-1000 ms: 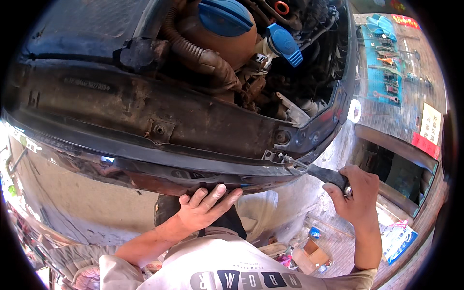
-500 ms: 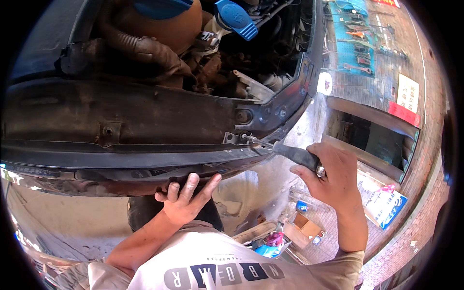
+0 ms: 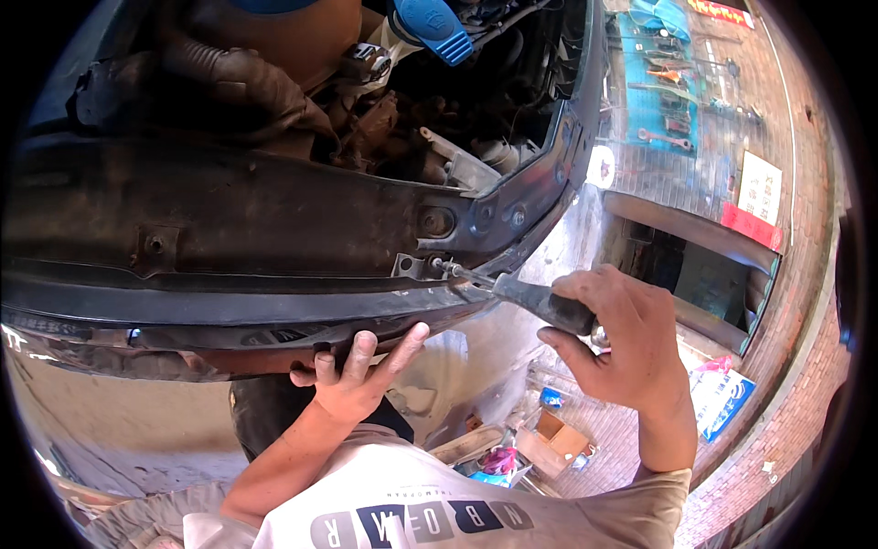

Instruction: The person selects a socket from a tool kit and uses a ratchet to remove bolts from the front bumper of a car. They then detach the bumper cover from the vehicle's frame, pulling it away to expose the internal components.

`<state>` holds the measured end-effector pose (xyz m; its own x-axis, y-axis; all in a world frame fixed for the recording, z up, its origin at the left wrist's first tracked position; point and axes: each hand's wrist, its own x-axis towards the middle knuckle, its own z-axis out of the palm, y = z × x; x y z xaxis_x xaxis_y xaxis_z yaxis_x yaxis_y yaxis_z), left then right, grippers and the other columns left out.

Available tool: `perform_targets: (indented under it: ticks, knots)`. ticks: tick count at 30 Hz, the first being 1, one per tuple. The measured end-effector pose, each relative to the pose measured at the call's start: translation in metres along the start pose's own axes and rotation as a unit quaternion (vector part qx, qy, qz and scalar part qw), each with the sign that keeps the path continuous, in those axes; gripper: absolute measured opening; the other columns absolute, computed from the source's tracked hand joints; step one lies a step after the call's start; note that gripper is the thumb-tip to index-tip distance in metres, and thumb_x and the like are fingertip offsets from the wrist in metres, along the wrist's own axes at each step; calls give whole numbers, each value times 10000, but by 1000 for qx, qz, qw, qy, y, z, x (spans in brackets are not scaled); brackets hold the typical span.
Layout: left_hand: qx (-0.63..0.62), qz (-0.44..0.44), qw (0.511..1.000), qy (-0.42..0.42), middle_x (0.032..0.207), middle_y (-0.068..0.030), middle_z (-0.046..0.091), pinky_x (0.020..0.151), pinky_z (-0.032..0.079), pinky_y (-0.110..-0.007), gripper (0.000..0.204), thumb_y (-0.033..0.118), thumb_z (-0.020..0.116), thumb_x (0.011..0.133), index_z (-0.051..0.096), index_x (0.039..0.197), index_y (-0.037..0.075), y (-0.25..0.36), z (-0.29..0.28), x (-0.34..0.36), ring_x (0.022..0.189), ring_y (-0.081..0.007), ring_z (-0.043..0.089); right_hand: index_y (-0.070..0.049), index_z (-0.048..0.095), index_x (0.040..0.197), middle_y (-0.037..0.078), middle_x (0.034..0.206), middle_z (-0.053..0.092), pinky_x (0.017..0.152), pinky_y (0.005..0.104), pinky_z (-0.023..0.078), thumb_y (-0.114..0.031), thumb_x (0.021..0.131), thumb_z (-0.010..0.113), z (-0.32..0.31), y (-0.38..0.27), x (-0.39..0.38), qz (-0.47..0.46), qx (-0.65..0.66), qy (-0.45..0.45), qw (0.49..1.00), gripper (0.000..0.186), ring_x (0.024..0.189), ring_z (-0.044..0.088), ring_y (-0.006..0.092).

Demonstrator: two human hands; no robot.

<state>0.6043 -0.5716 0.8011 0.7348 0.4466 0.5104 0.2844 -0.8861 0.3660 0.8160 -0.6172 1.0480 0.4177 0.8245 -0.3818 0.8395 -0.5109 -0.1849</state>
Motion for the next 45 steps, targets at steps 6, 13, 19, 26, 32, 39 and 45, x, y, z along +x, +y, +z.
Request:
perform_targets:
  ticks: [6, 13, 19, 26, 32, 39, 45]
  knots:
    - [14, 16, 1000, 21, 1595, -87, 280, 1207, 80, -509, 514, 574, 633, 881, 564, 1369, 427, 0, 1, 21, 1492, -302, 195, -93, 620, 1021, 41, 725, 575, 452, 330, 410, -153, 677, 823, 3, 12, 1, -60, -7, 18, 998, 403, 568, 580, 228]
    - [16, 10, 1000, 4, 1537, 137, 340, 1191, 80, -580, 566, 592, 611, 885, 541, 1405, 380, 5, -3, 22, 1490, -283, 210, -64, 608, 994, 43, 724, 573, 450, 329, 409, -224, 686, 822, -3, 11, 2, -54, -62, 15, 996, 408, 567, 570, 214]
    - [47, 72, 994, -63, 1608, -222, 165, 1086, -136, -681, 557, 691, 673, 778, 625, 1282, 459, -1, -6, 17, 1464, -522, -19, -67, 614, 933, 72, 762, 634, 511, 329, 433, -297, 678, 860, -2, 13, 11, -64, -31, 6, 997, 422, 589, 598, 238]
    - [53, 65, 993, -81, 1611, -219, 151, 1086, -134, -683, 539, 678, 671, 785, 624, 1278, 465, 1, -10, 19, 1463, -521, -28, -86, 573, 886, 41, 702, 521, 438, 335, 386, -255, 711, 811, -6, 10, 4, -37, -80, -27, 996, 340, 557, 556, 227]
    - [27, 7, 1000, -15, 1509, 214, 360, 1169, 123, -603, 575, 583, 598, 879, 546, 1405, 357, 6, -6, 24, 1463, -306, 245, -60, 579, 976, 39, 683, 516, 438, 354, 402, -302, 750, 802, -9, 15, 1, -68, -72, -45, 994, 399, 563, 584, 235]
    - [28, 0, 999, -18, 1524, 169, 352, 1175, 87, -604, 585, 603, 595, 874, 530, 1412, 382, 6, -6, 24, 1485, -283, 203, -54, 589, 996, 45, 745, 603, 459, 336, 427, -280, 728, 824, -5, 16, 2, -80, -65, -24, 994, 422, 591, 612, 234]
    - [25, -7, 1000, -18, 1540, 144, 334, 1182, 69, -588, 549, 604, 575, 900, 525, 1409, 404, 7, -4, 22, 1491, -273, 193, -60, 614, 892, 43, 693, 611, 512, 313, 436, -348, 696, 851, -2, 13, 3, -68, -93, 7, 993, 422, 627, 625, 223]
